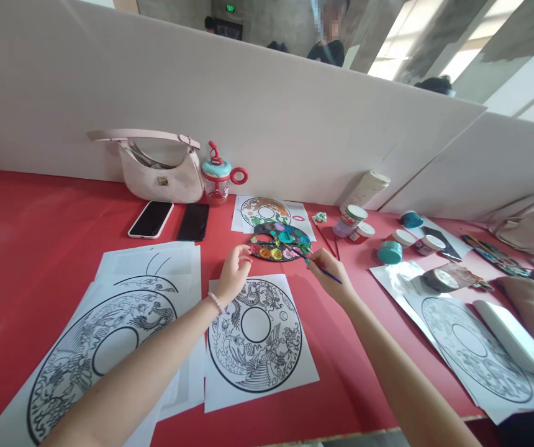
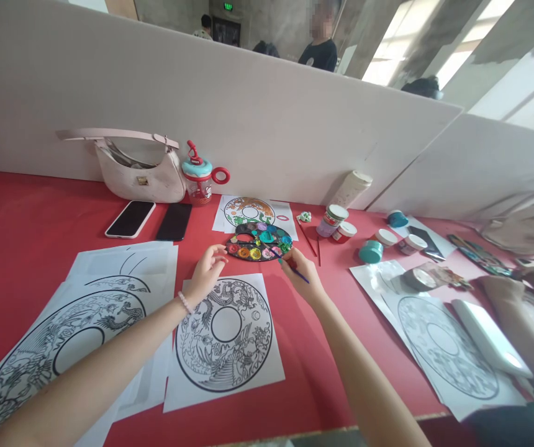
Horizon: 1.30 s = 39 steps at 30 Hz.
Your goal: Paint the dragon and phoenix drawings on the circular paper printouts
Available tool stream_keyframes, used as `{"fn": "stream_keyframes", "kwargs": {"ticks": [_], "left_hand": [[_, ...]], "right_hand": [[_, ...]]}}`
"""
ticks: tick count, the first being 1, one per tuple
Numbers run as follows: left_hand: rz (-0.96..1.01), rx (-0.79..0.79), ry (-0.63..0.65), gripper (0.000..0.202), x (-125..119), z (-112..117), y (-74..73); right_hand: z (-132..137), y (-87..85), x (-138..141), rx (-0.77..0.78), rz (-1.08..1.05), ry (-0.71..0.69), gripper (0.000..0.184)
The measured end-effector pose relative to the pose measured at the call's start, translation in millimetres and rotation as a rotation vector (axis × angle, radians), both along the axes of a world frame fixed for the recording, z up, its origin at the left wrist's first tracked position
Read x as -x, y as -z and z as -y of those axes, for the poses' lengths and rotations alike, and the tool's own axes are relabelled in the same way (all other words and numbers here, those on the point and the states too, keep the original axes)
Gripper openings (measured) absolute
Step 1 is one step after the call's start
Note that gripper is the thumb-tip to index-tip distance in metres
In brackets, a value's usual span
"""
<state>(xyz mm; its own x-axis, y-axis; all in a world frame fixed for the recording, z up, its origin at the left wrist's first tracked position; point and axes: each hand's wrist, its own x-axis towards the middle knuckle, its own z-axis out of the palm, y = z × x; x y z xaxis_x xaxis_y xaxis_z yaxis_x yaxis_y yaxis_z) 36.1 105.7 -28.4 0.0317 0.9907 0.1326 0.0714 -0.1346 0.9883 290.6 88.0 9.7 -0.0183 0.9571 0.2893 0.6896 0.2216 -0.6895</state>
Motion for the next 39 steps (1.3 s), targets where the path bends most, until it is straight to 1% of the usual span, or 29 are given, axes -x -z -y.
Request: {"fn": "stream_keyframes", "kwargs": {"ticks": [4,7,9,10,13,14,16,20,24,27,30,35,39], "left_hand": [[0.002,-0.003,0.005,0.028,0,-1,2.1],[0.004,-0.006,0.007,0.029,0,-1,1.9],[0.003,-0.006,0.006,0.029,0,0,1.0],[0.002,-0.004,0.006,0.029,0,0,0.5],[0.003,0.004,0.009,0.028,-1,0,0.0],[0.003,0.005,0.009,0.028,-1,0,0.2],[0.004,0.005,0.009,0.029,-1,0,1.1],[0.006,-0.001,0.007,0.029,-1,0,2.7],[0.004,-0.005,0.007,0.029,-1,1,2.6],[-0.001,-0.007,0.011,0.03,-1,1,1.7],[-0.005,-0.006,0.013,0.029,-1,2,0.8],[0.0,-0.002,0.012,0.031,-1,2,0.2],[0.0,-0.002,0.009,0.03,-1,2,0.4]], "right_hand": [[-3,3.0,5,-0.026,-0.088,-0.022,0.019],[-11,0.7,-1,-0.06,-0.157,0.025,0.029],[-22,-1.5,-12,-0.092,-0.161,0.104,0.033],[-30,-2.6,-19,-0.118,-0.142,0.193,0.032],[-57,-5.9,-44,-0.157,-0.095,0.355,0.025],[-67,-6.7,-52,-0.165,-0.069,0.4,0.022],[-85,-7.6,-65,-0.168,-0.013,0.438,0.018],[-111,-4.2,-79,-0.155,0.077,0.436,0.016],[-123,5.3,-84,-0.129,0.139,0.451,0.016],[-128,12.5,-87,-0.116,0.158,0.479,0.016],[-132,15.2,-92,-0.102,0.158,0.477,0.017],[-138,9.7,-102,-0.117,0.127,0.425,0.02],[-129,6.8,-107,-0.167,0.056,0.357,0.016]]}}
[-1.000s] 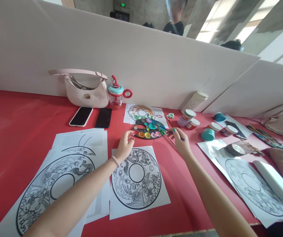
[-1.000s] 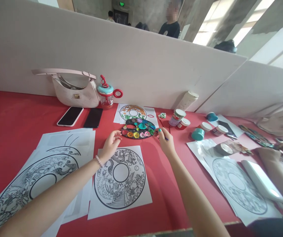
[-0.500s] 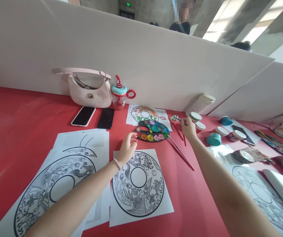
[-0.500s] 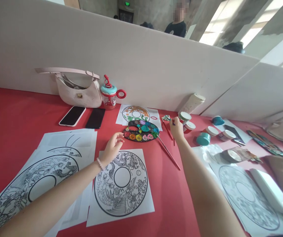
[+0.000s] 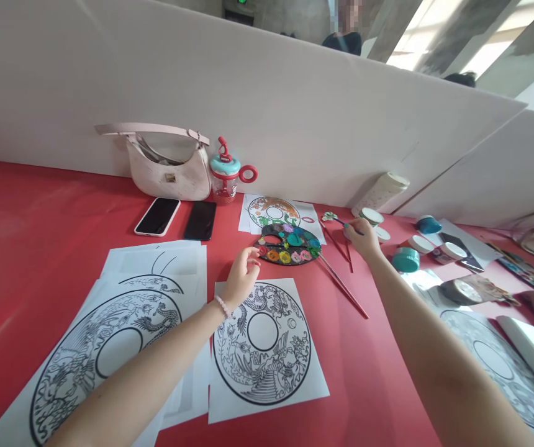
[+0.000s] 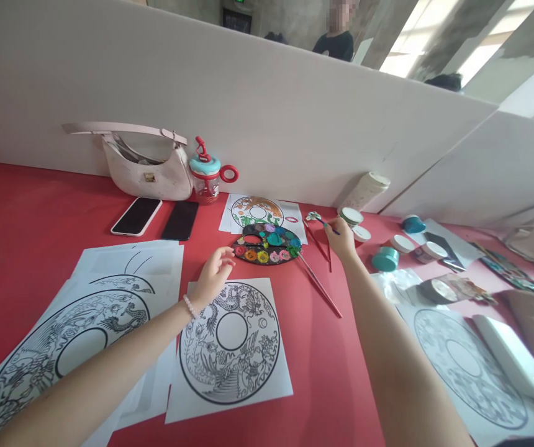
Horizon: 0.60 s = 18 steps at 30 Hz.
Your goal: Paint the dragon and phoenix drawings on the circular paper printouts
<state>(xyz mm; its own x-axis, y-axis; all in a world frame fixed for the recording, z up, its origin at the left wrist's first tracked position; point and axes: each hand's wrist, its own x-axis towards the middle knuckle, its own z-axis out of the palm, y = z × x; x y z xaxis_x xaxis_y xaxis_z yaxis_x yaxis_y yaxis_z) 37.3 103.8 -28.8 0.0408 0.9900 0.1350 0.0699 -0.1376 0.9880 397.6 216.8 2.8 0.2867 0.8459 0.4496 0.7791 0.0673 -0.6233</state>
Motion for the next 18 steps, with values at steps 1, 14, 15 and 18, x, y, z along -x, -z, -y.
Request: {"fn": "stream_keyframes", "kwargs": {"ticks": [1,14,15,18], "left_hand": [[-0.001,0.0,0.002,0.03,0,0,0.0],[0.005,0.0,0.006,0.028,1,0,-1.2],[0.003,0.0,0.006,0.028,1,0,-1.3],[-0.001,0.0,0.004,0.027,1,0,-1.3]], "right_hand": [[4,0.1,0,-0.016,-0.018,-0.016,0.017],[22,9.8,7,0.006,-0.018,-0.057,0.022],[22,9.9,8,0.021,-0.012,-0.061,0.02],[19,7.1,7,0.054,-0.01,-0.078,0.013]]}}
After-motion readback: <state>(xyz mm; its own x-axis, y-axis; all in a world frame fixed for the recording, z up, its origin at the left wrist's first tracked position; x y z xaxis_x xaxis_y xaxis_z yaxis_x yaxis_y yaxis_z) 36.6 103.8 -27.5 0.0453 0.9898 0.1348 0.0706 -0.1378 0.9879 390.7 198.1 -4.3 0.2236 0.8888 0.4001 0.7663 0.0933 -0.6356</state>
